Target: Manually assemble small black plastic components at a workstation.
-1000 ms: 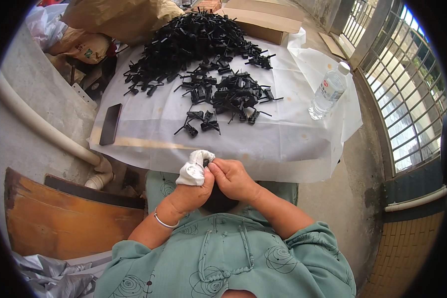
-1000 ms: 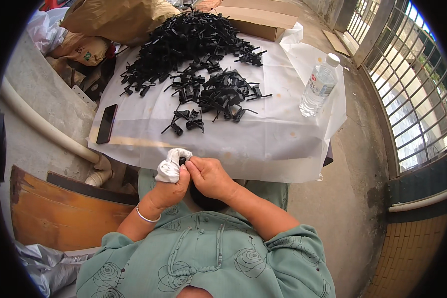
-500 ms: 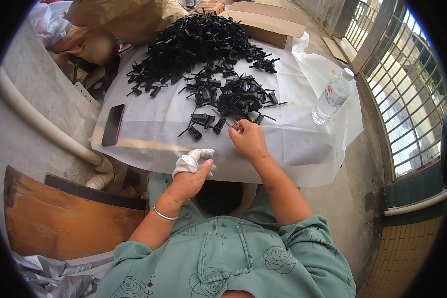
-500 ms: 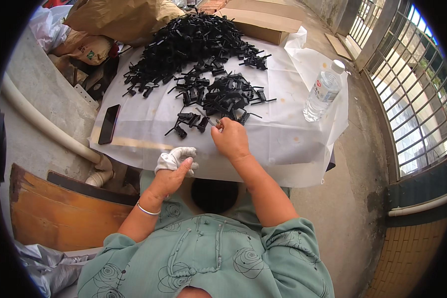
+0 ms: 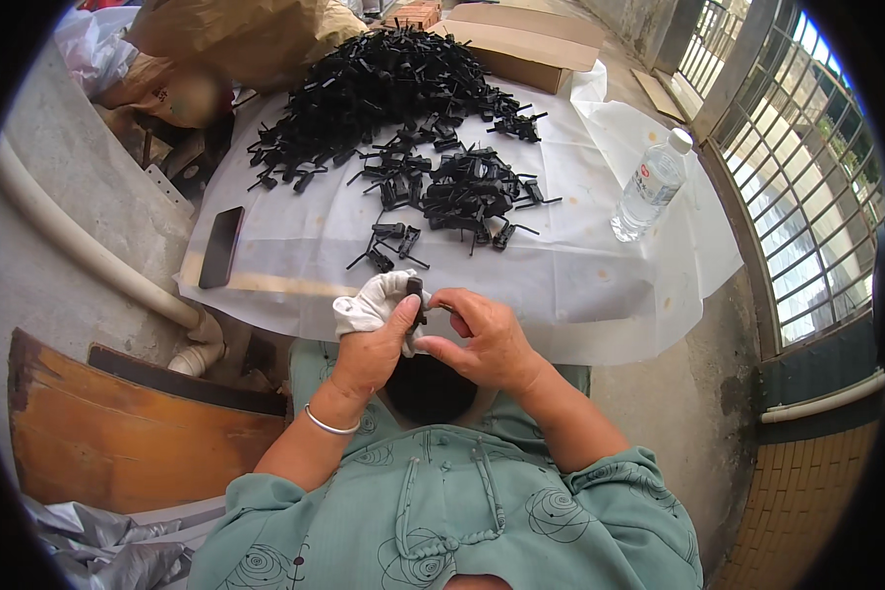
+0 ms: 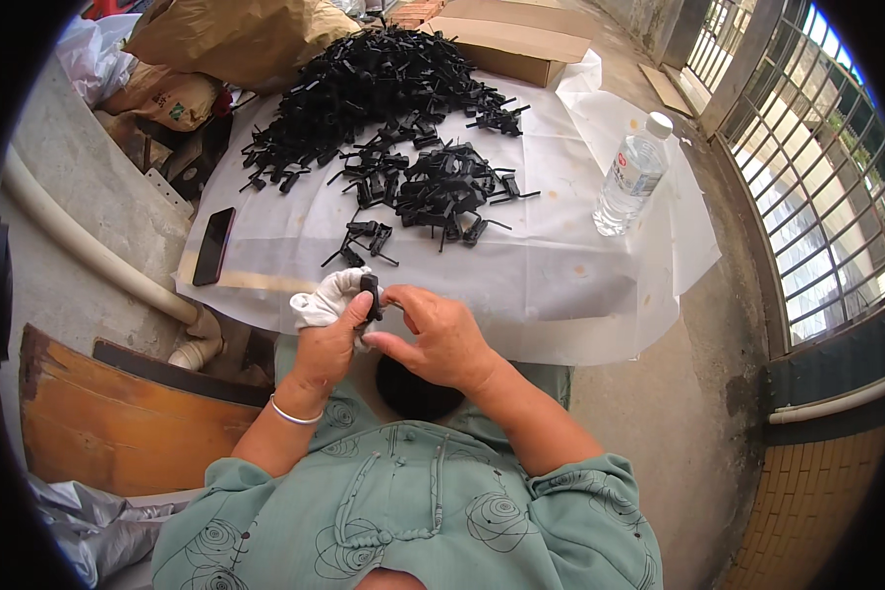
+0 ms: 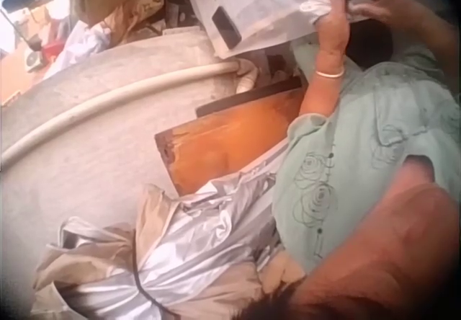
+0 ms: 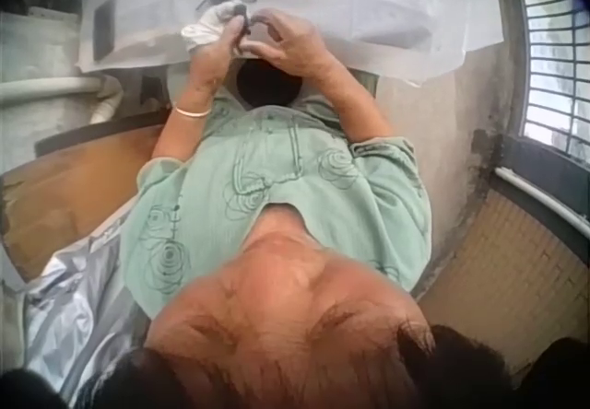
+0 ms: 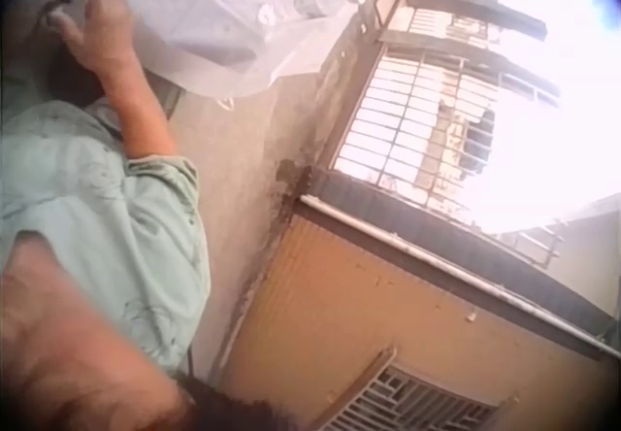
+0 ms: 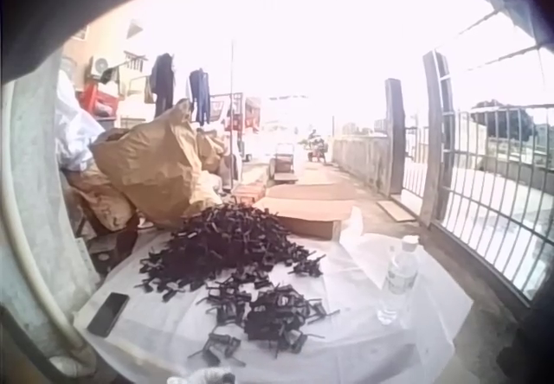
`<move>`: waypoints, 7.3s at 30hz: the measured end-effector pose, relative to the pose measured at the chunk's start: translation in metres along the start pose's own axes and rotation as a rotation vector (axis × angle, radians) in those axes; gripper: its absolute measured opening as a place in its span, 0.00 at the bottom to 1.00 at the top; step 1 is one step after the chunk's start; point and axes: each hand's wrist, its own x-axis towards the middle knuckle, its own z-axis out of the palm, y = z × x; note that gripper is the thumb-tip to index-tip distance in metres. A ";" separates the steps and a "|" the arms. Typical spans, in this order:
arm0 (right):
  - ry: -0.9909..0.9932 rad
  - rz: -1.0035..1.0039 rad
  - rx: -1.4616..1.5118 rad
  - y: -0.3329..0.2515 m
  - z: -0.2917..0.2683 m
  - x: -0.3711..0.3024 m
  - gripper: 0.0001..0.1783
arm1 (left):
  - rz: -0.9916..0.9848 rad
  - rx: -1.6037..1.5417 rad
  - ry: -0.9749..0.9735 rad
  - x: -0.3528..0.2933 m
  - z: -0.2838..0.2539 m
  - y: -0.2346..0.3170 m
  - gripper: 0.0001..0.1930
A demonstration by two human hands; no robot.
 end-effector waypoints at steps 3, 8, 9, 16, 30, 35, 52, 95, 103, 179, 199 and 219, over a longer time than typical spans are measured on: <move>0.064 -0.063 -0.020 0.003 0.009 -0.002 0.11 | 0.141 0.365 -0.053 -0.005 0.002 -0.001 0.14; -0.102 0.416 0.249 0.015 -0.002 0.005 0.14 | 0.113 0.483 -0.192 -0.013 -0.002 0.004 0.15; -0.153 0.392 0.238 0.011 -0.005 0.006 0.13 | 0.100 0.505 -0.135 -0.015 0.000 0.006 0.15; -0.255 0.300 0.168 0.013 0.003 -0.003 0.13 | 0.478 0.853 -0.027 -0.011 0.005 -0.003 0.13; -0.155 0.378 0.231 0.022 0.008 -0.008 0.10 | 0.471 0.728 -0.066 -0.001 -0.010 -0.011 0.15; -0.226 0.217 0.147 0.032 -0.001 -0.016 0.06 | 0.066 0.329 -0.020 -0.004 -0.005 0.002 0.14; -0.279 0.273 0.157 0.009 0.002 -0.007 0.13 | 0.087 0.571 -0.183 -0.013 -0.003 -0.002 0.12; -0.192 -0.491 -0.371 0.023 0.007 0.003 0.06 | -0.139 0.502 -0.118 0.007 -0.012 0.009 0.14; 0.065 0.348 0.255 0.021 0.021 -0.006 0.07 | 0.030 0.345 -0.232 -0.002 -0.008 0.007 0.13; -0.431 0.307 0.051 0.039 0.028 0.013 0.14 | 0.188 1.215 -0.140 -0.017 -0.035 0.012 0.16; -0.207 0.236 0.034 0.019 0.008 0.017 0.15 | 0.018 0.836 -0.243 0.005 -0.034 0.024 0.14; -0.227 0.201 0.161 0.017 0.003 0.009 0.12 | 0.059 0.490 -0.052 -0.004 -0.004 0.009 0.13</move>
